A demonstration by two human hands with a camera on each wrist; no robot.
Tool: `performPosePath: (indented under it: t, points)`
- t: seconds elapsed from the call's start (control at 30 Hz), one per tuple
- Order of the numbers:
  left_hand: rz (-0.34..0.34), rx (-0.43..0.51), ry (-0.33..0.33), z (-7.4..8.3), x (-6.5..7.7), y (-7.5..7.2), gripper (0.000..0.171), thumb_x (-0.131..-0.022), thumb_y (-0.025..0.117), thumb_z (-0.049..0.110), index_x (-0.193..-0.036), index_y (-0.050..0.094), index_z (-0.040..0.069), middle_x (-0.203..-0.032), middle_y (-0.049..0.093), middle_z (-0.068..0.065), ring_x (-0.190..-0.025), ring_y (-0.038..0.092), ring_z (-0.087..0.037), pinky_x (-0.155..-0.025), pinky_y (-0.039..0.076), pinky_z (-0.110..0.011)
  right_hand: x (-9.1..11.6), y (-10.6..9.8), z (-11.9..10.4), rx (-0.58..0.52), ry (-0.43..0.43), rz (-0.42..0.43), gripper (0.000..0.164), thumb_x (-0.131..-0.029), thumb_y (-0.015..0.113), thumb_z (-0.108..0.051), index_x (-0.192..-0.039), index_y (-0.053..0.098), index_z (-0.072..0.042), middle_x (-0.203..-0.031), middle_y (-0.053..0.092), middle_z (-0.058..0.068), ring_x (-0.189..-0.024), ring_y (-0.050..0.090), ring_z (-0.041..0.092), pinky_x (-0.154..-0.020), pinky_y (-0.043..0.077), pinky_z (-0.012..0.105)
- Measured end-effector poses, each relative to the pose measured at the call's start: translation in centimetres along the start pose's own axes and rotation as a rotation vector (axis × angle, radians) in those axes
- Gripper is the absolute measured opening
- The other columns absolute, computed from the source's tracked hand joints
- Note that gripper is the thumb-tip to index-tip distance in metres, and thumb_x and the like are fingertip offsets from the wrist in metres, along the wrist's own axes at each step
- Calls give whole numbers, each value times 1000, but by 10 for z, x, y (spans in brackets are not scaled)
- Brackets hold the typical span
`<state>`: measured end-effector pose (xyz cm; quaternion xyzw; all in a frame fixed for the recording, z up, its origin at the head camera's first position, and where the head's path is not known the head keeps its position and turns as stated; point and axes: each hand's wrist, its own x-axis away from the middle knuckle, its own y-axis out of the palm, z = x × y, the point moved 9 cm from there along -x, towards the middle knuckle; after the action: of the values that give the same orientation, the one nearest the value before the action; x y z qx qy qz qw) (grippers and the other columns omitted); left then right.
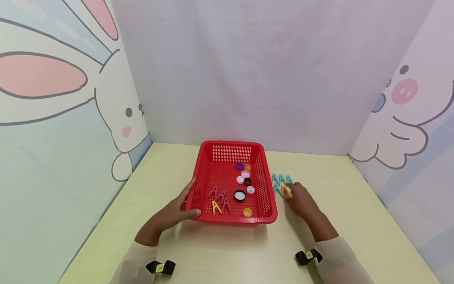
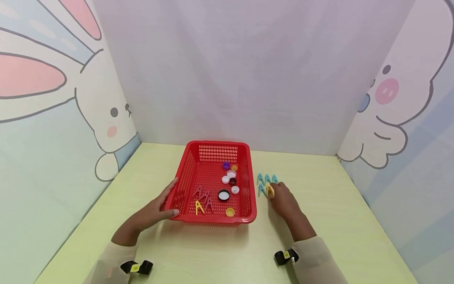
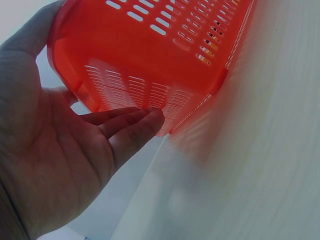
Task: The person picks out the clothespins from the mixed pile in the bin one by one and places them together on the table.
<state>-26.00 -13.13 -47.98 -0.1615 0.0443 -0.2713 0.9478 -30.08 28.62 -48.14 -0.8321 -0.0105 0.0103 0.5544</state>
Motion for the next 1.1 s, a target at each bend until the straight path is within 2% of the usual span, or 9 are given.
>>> performPosePath:
  t: [0.3, 0.63, 0.77, 0.87, 1.1]
  points:
    - [4, 0, 3, 1, 0, 0, 120, -93, 84, 29, -177, -1, 32, -161, 42, -25, -135, 59, -38, -96, 67, -37, 6, -10, -12, 13, -36, 40, 63, -96, 80, -5, -154, 55, 3, -127, 64, 28, -103, 67, 35, -90, 66, 53]
    - [4, -1, -2, 0, 0, -1, 121, -92, 85, 32, -177, -1, 33, -162, 42, -25, -136, 59, -38, -96, 67, -38, 18, -39, -36, -31, -124, 179, 49, -102, 67, -3, -150, 58, 6, -123, 65, 26, -106, 69, 39, -88, 63, 55]
    - [5, -6, 0, 0, 0, -1, 122, -91, 86, 35, -177, -1, 33, -161, 42, -24, -136, 59, -37, -96, 67, -40, 25, -50, -51, -38, -173, 249, 47, -103, 68, -5, -148, 60, 5, -124, 65, 25, -90, 64, 31, -75, 60, 45]
    - [7, -3, -3, -1, -1, -1, 122, -92, 86, 35, -177, -1, 33, -161, 43, -24, -135, 59, -36, -97, 67, -41, 31, -57, -66, -46, -213, 292, 47, -102, 69, -6, -147, 61, 4, -125, 65, 23, -85, 60, 27, -70, 55, 39]
    - [7, -1, -2, -1, -1, 0, 120, -92, 85, 33, -177, -1, 33, -161, 43, -24, -135, 60, -36, -96, 67, -39, 45, -64, -99, -40, -253, 306, 51, -100, 77, -11, -147, 63, 0, -128, 66, 20, -95, 66, 29, -78, 66, 44]
